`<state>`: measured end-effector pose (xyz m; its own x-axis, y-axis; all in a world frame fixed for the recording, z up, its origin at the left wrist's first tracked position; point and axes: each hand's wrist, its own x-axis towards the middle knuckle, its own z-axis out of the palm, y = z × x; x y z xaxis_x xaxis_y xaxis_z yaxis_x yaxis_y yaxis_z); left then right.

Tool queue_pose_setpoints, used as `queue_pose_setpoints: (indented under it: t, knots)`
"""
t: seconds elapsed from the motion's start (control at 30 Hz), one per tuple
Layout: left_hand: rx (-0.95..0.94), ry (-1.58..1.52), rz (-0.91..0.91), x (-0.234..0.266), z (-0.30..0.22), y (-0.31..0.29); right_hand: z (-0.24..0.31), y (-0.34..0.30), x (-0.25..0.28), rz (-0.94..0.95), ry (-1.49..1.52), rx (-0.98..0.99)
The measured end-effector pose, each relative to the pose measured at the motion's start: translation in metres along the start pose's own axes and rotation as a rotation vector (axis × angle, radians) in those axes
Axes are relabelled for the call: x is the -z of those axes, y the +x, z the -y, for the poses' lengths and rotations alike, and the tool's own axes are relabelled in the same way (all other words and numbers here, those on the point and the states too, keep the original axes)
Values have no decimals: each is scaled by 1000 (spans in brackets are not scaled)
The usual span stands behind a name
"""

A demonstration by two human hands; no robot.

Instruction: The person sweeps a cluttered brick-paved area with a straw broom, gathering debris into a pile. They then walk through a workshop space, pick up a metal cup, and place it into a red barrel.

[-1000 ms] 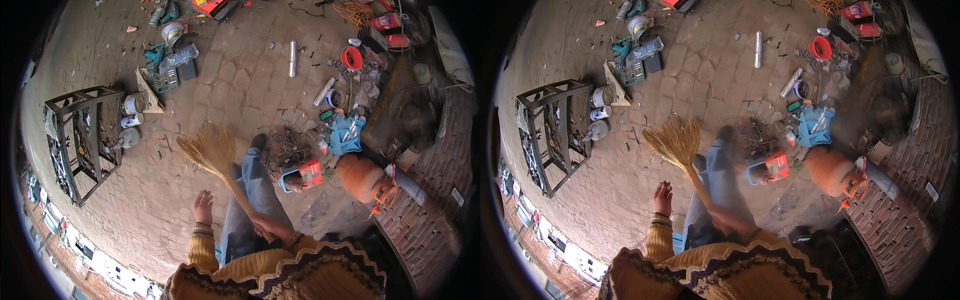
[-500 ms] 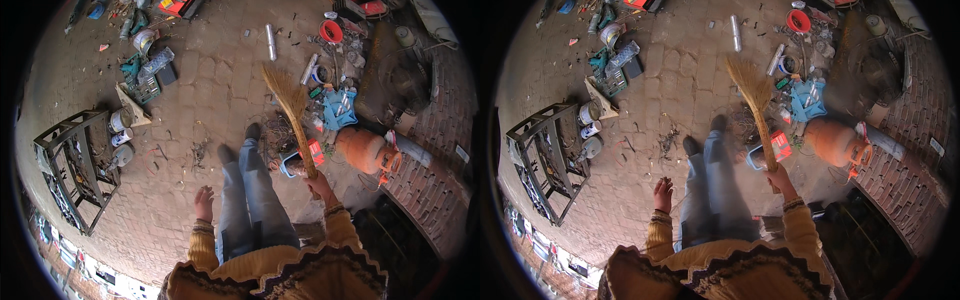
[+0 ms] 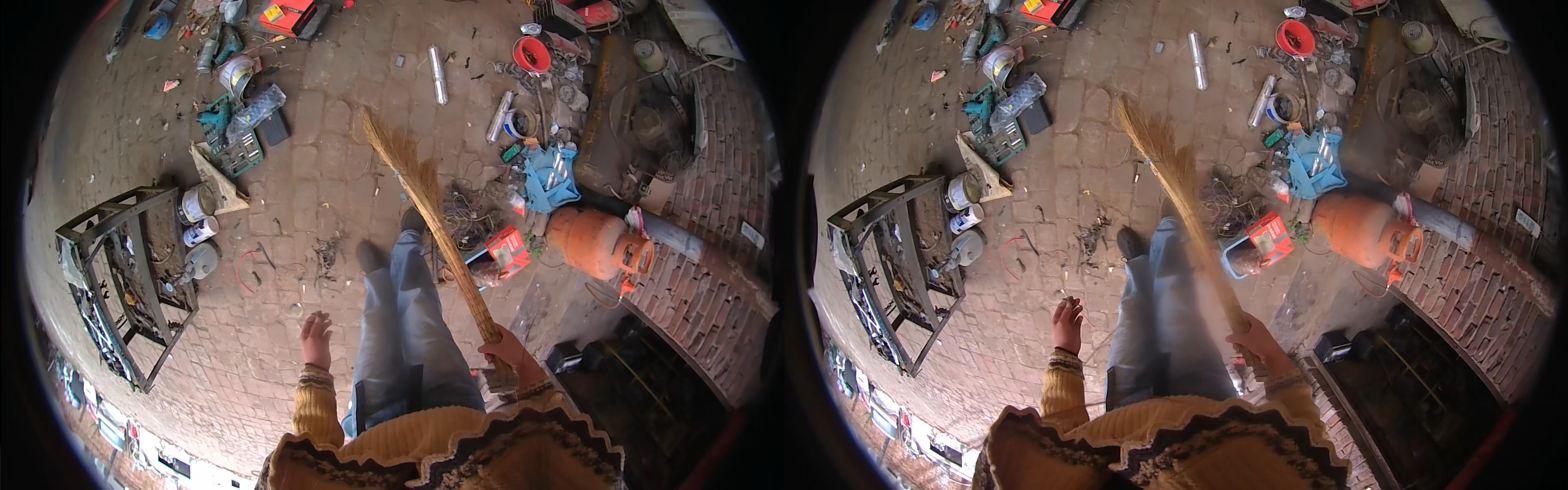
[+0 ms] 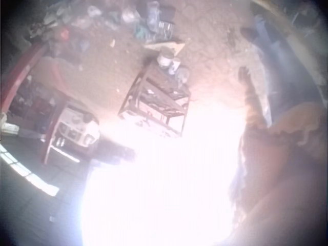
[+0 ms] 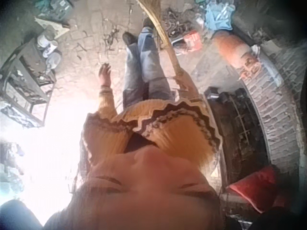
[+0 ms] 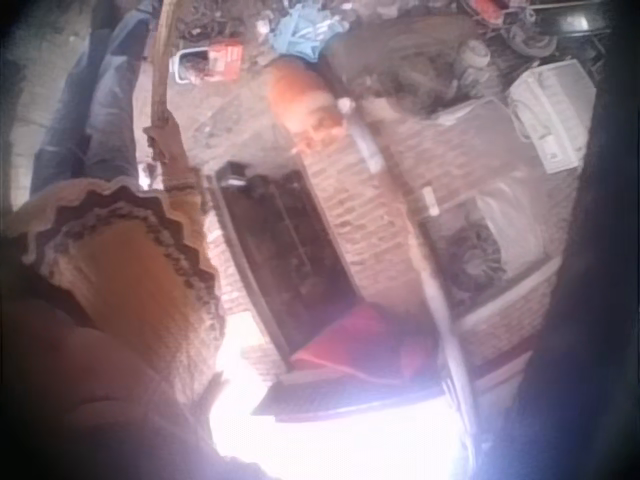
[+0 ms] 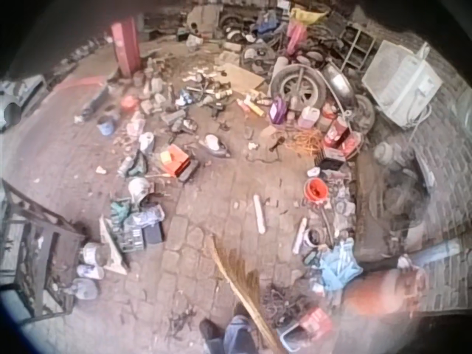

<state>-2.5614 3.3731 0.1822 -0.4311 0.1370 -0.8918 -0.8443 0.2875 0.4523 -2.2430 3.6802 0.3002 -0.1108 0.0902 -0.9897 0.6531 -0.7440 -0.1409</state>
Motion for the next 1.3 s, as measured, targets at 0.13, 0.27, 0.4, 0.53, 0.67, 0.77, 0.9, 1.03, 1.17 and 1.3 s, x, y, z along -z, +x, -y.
queue_pose_setpoints:
  t: [0.13,0.27,0.4,0.53,0.67,0.77,0.9,1.03,1.17,1.3]
  knots:
    - [10,-25,11,-8,1,0,10,12,29,-105,55,43]
    - [13,-5,13,-14,13,0,42,75,62,-140,92,104]
    - [22,-8,4,-20,27,0,69,157,36,-221,-222,158]
    - [71,-96,-33,-34,26,-2,42,148,3,-86,-443,224]
    - [104,-43,-49,-59,11,3,25,108,5,23,-550,25]
    - [82,-88,-98,-79,1,12,23,78,12,149,-404,56]
    - [37,-256,-46,-99,-8,38,29,48,14,232,-371,158]
    - [-18,-508,24,-115,-26,86,58,36,6,168,-349,247]
    - [-53,-573,61,-117,-59,133,112,35,-13,176,-218,179]
    - [-29,-618,-78,-114,-107,183,164,40,-47,173,-148,128]
